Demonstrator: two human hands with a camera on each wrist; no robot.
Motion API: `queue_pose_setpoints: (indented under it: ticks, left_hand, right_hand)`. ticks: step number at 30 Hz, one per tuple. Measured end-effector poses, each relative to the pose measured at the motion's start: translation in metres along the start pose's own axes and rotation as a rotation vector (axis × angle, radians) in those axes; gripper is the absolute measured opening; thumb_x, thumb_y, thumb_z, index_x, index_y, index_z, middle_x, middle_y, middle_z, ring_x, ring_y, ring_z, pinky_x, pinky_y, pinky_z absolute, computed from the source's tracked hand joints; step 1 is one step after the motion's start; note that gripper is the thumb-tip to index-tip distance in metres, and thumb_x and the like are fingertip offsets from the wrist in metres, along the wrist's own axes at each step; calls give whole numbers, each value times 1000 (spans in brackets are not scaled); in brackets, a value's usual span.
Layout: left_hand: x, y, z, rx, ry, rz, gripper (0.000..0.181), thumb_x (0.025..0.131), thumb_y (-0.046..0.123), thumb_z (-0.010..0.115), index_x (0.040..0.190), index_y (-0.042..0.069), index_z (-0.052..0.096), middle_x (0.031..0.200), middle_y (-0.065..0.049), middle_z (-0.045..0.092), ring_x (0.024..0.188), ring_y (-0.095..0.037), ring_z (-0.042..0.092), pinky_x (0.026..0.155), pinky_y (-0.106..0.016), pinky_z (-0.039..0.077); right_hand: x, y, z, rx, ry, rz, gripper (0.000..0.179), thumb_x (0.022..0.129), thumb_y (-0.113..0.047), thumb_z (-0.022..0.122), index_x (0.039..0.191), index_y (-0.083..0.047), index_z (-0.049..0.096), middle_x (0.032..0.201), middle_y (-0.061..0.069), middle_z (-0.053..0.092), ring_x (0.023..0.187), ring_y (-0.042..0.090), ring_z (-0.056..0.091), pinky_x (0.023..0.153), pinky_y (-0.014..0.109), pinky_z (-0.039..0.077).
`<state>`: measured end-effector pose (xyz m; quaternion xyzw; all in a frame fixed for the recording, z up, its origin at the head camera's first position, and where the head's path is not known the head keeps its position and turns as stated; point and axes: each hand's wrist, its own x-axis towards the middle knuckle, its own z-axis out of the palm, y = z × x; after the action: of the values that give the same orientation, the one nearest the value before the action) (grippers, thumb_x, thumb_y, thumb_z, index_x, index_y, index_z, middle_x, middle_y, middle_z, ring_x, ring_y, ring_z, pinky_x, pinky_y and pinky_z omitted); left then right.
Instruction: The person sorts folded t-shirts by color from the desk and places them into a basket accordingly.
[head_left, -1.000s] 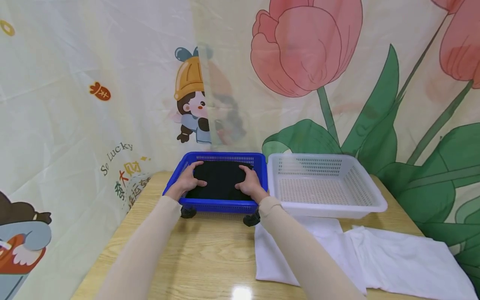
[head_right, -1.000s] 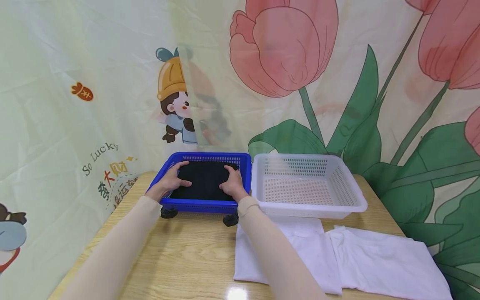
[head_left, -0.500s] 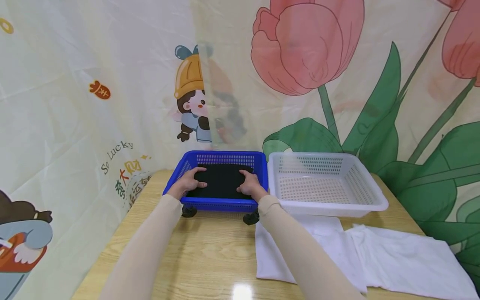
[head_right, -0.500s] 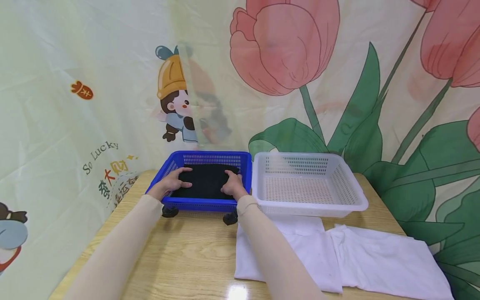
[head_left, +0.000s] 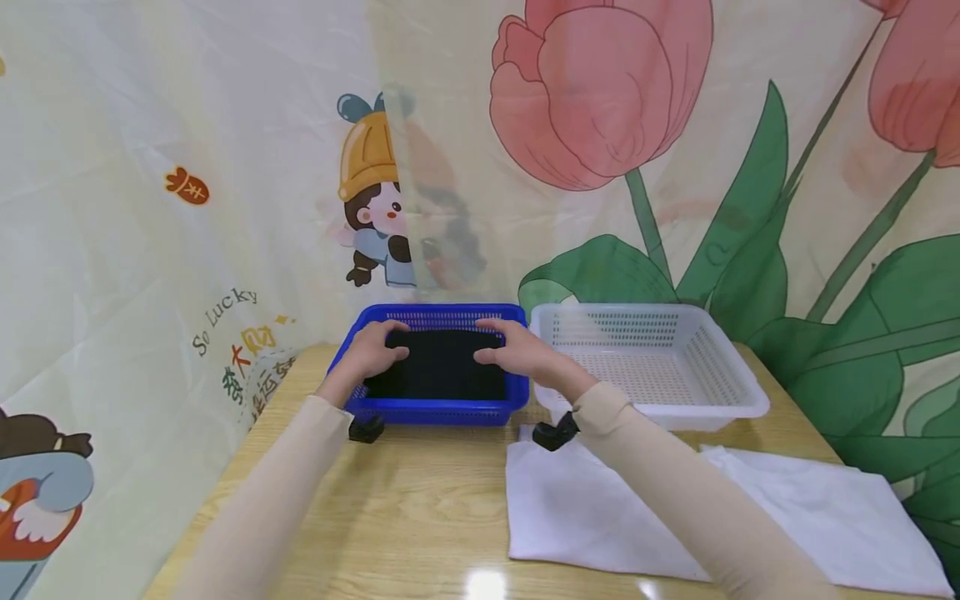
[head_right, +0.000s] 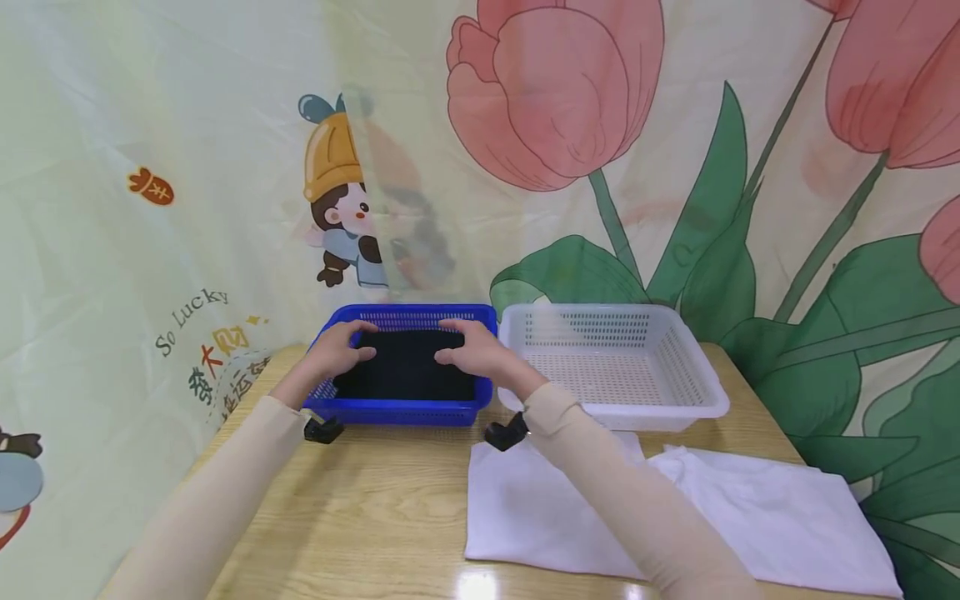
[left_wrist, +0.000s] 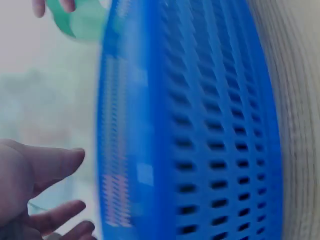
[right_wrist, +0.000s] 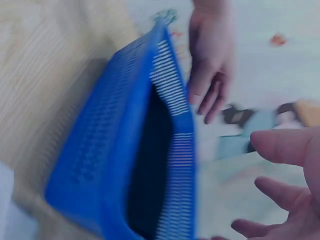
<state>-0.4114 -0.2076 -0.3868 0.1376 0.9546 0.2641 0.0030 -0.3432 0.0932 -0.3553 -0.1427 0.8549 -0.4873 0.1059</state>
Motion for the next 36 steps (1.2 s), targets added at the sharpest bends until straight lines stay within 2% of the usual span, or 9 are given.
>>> queue_pose_setpoints:
  ticks: [4,7,11,14,19,24,28,30,36]
  left_hand:
    - [-30,24,-11,-96,33,112,40,106,19,67,144,9,62,147,-20,61,135,-42,56,112,-59,46]
    - [-58,39,-12,-169,28,168,35,106,19,67,140,12,65,139,-14,67,122,-35,65,102,-53,54]
    - [-92,52,-5,-240,-2,186,31,105,20,69,137,17,68,131,-5,71,112,-23,70,93,-44,59]
    - [-109,56,7,-287,-45,182,30,104,23,71,134,22,69,130,-1,71,108,-17,69,88,-37,59]
    - [-119,60,32,-389,-163,206,32,104,27,72,136,22,68,135,-5,69,111,-19,68,91,-34,58]
    - [-124,60,59,-466,-261,216,34,105,24,71,138,18,66,134,-5,70,121,-24,66,100,-32,55]
    - [-127,62,78,-521,-316,198,38,103,19,71,141,14,63,136,-14,67,125,-29,64,100,-36,55]
    - [-128,64,85,-555,-348,174,42,103,18,70,144,13,61,140,-18,64,125,-31,64,99,-39,57]
    - [-129,71,100,-665,-452,94,53,105,19,69,154,15,50,150,-25,54,124,-34,64,96,-46,60]
  right_hand:
    - [-47,-10,-41,17,-10,-19,66,105,-26,69,164,-22,40,173,10,30,157,41,32,121,61,37]
    - [-85,-8,-69,52,-9,-48,66,106,-24,68,165,-20,38,171,12,32,154,41,38,118,61,40]
    - [-130,10,-95,45,14,-67,69,106,-23,67,166,-13,35,169,17,34,148,44,46,113,58,47]
    - [-157,30,-108,21,38,-49,71,106,-25,67,166,-9,33,168,19,35,144,46,49,108,53,53]
    - [-194,67,-125,36,68,-5,71,108,-27,64,166,-8,29,165,26,33,140,52,50,98,46,60]
    - [-222,103,-131,82,51,68,70,109,-26,63,167,-10,27,164,25,35,137,43,54,94,37,59]
    - [-233,126,-131,139,6,97,70,109,-22,61,166,-5,25,160,31,37,126,26,65,94,37,61]
    - [-236,136,-130,170,-11,110,69,110,-21,60,166,-2,24,159,35,37,123,22,66,95,40,61]
    - [-246,156,-131,215,-59,201,73,110,-22,60,165,1,18,161,38,27,130,35,61,96,48,60]
